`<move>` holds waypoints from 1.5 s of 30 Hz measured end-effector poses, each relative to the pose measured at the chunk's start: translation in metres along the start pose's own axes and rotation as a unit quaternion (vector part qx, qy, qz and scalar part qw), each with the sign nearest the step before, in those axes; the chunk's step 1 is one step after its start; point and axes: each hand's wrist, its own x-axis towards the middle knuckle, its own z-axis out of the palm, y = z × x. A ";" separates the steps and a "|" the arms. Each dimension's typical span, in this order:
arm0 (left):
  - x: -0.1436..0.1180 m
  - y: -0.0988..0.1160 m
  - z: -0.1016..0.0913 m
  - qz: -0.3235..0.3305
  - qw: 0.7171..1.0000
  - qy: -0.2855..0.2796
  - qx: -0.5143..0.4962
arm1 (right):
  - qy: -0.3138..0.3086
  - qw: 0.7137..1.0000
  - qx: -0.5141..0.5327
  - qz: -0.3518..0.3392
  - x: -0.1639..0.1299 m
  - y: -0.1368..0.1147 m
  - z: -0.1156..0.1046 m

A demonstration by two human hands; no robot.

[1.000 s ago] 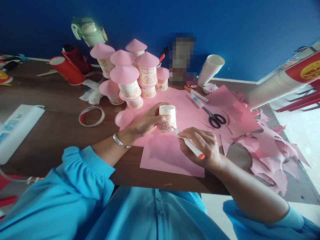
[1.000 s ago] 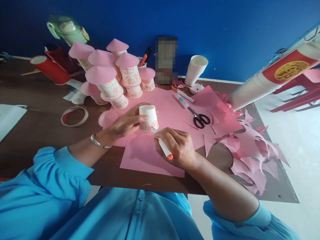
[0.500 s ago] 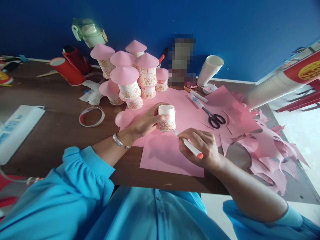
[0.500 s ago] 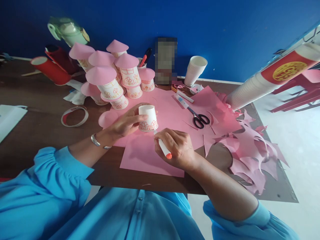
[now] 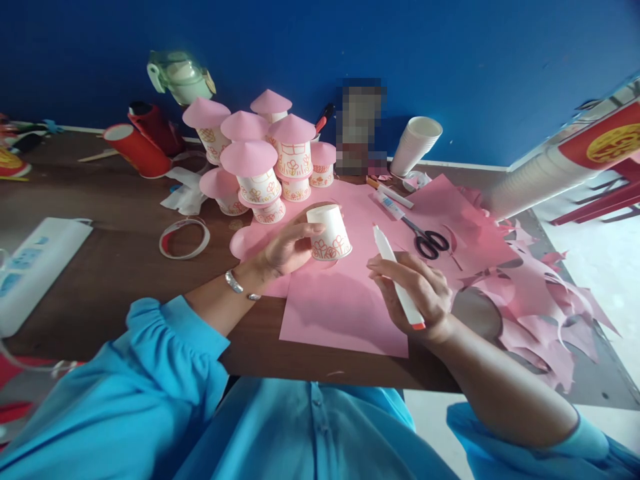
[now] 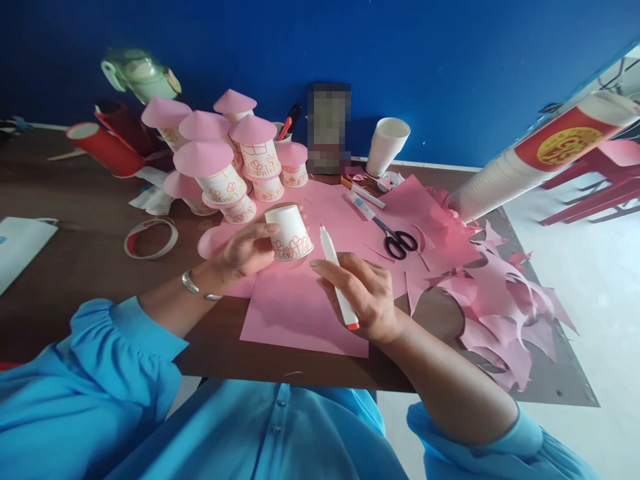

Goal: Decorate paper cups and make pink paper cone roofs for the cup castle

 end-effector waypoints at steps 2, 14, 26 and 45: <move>0.001 0.001 0.001 -0.007 1.000 0.006 -0.006 | -0.003 1.000 -0.001 0.021 -0.001 0.001 0.001; -0.001 0.007 0.006 -0.061 0.991 -0.033 -0.116 | -0.038 0.995 0.004 0.088 -0.003 0.009 0.017; -0.005 0.002 0.005 -0.099 0.990 -0.087 -0.041 | -0.063 0.988 0.091 0.109 -0.005 0.014 0.022; -0.009 0.003 0.010 -0.046 0.992 -0.093 0.068 | -0.016 0.996 -0.005 0.089 -0.003 0.024 0.019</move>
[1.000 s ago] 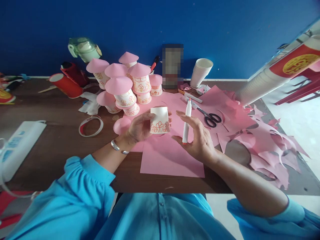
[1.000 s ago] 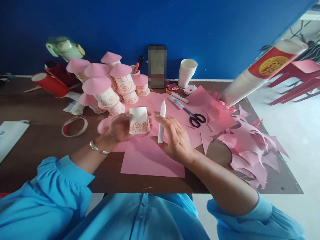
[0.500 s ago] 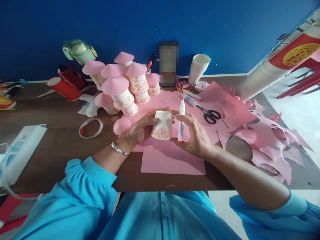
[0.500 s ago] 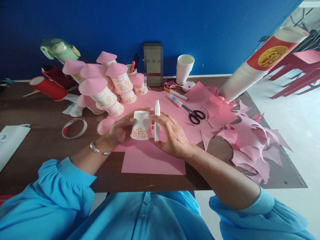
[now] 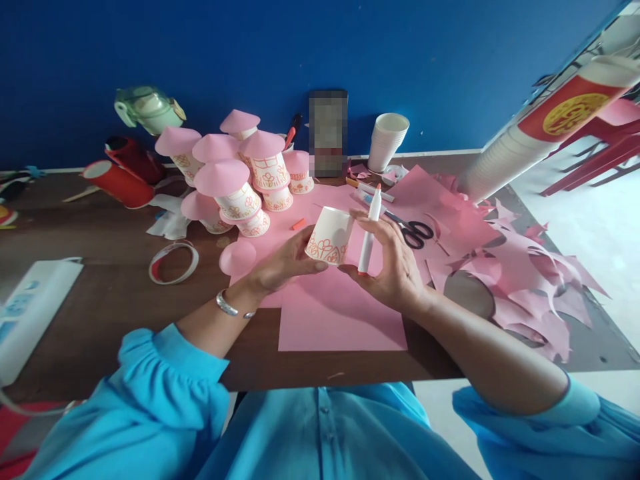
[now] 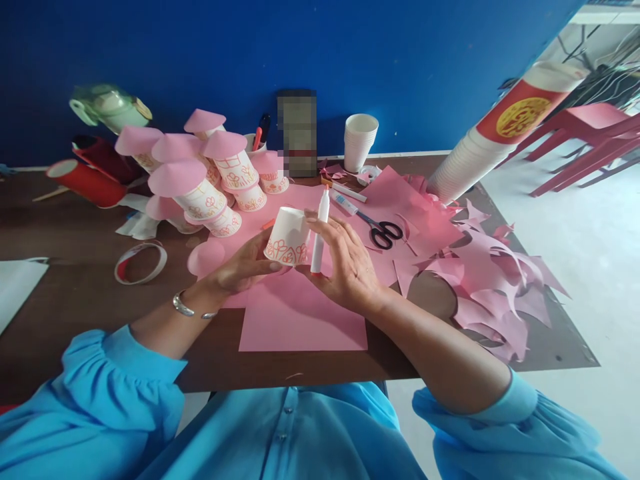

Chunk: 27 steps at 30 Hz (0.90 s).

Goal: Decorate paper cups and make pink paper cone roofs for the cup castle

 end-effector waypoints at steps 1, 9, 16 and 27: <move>-0.001 0.000 0.000 -0.008 1.000 -0.001 -0.024 | 0.004 1.000 0.006 0.001 0.000 0.000 0.000; -0.003 0.007 0.000 -0.005 0.989 0.000 -0.149 | 0.034 0.998 0.033 0.035 0.000 -0.004 -0.004; -0.003 0.006 -0.004 0.004 0.987 -0.016 -0.159 | 0.035 0.997 0.047 0.044 -0.003 -0.005 -0.003; -0.003 -0.004 -0.005 -0.005 0.992 0.007 -0.124 | 0.053 0.993 0.102 0.034 -0.003 -0.007 -0.012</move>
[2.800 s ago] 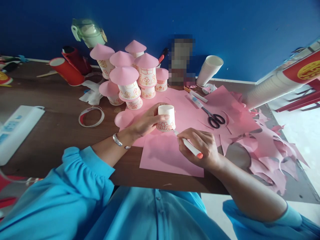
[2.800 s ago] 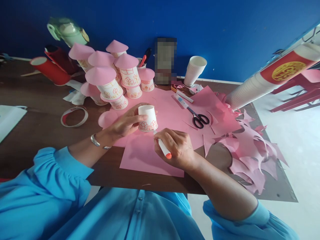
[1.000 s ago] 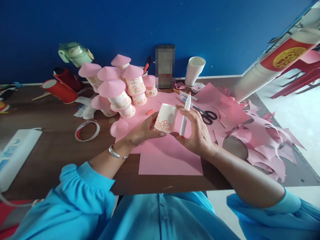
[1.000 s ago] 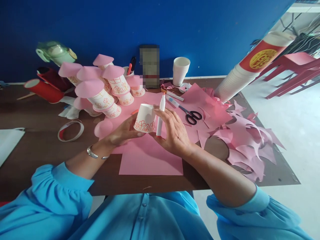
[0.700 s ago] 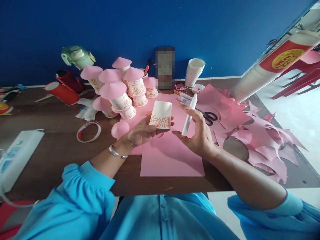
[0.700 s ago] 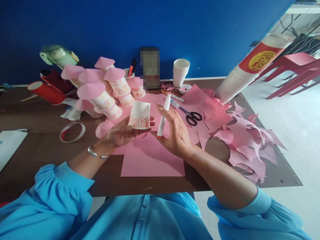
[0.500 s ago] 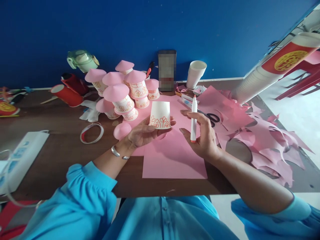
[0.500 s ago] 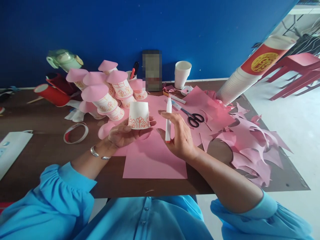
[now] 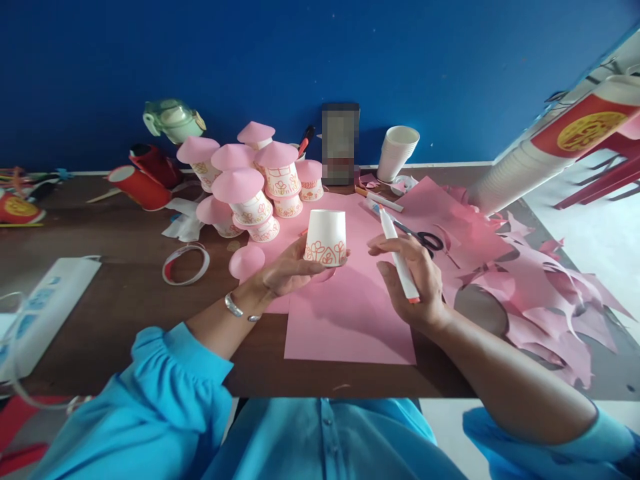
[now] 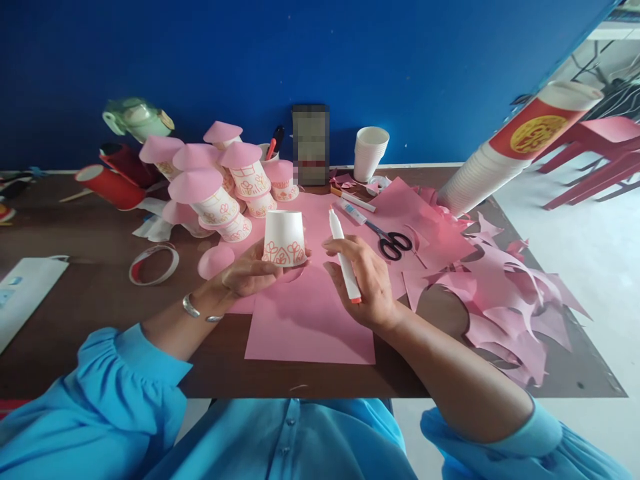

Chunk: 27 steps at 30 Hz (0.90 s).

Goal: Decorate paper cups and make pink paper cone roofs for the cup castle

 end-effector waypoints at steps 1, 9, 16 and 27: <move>0.000 0.000 0.001 -0.001 1.000 0.004 0.003 | 0.006 1.000 -0.007 -0.008 0.000 -0.001 -0.001; 0.004 0.003 0.005 0.023 0.998 0.007 0.061 | 0.022 0.997 -0.039 -0.067 0.005 -0.012 -0.008; 0.000 0.009 0.010 -0.012 0.987 0.055 0.152 | 0.018 0.997 -0.027 -0.068 0.006 -0.015 -0.005; -0.002 0.011 0.023 0.024 0.946 0.120 0.299 | 0.014 0.997 -0.031 -0.074 0.006 -0.013 -0.005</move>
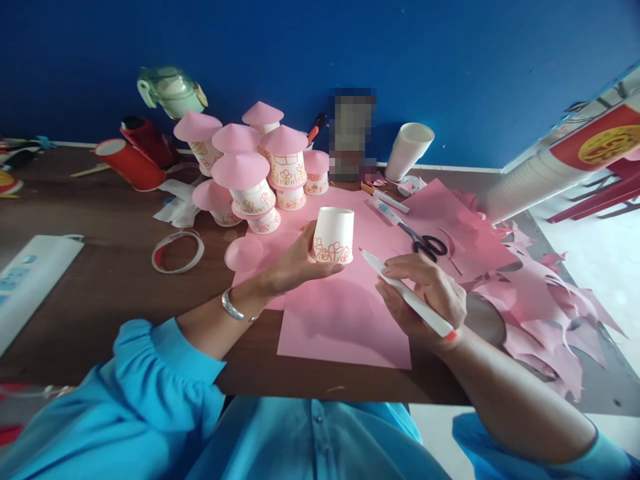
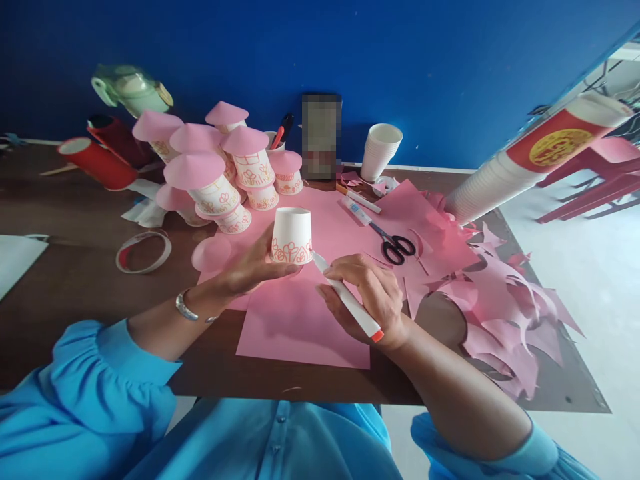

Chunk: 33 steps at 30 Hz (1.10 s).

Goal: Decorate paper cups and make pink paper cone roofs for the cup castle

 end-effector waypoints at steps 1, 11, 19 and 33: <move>0.000 0.001 0.000 -0.002 1.000 -0.001 0.003 | -0.002 1.000 -0.001 0.003 0.000 0.000 0.000; 0.001 0.003 0.001 0.002 0.999 0.002 0.047 | -0.026 0.999 -0.022 -0.013 0.004 -0.003 0.000; 0.004 -0.015 0.002 0.069 0.993 0.031 0.086 | -0.058 0.994 -0.094 -0.012 -0.003 0.005 -0.001; 0.010 -0.033 0.002 0.160 0.978 0.011 0.136 | -0.142 0.976 -0.072 0.150 -0.024 0.042 0.023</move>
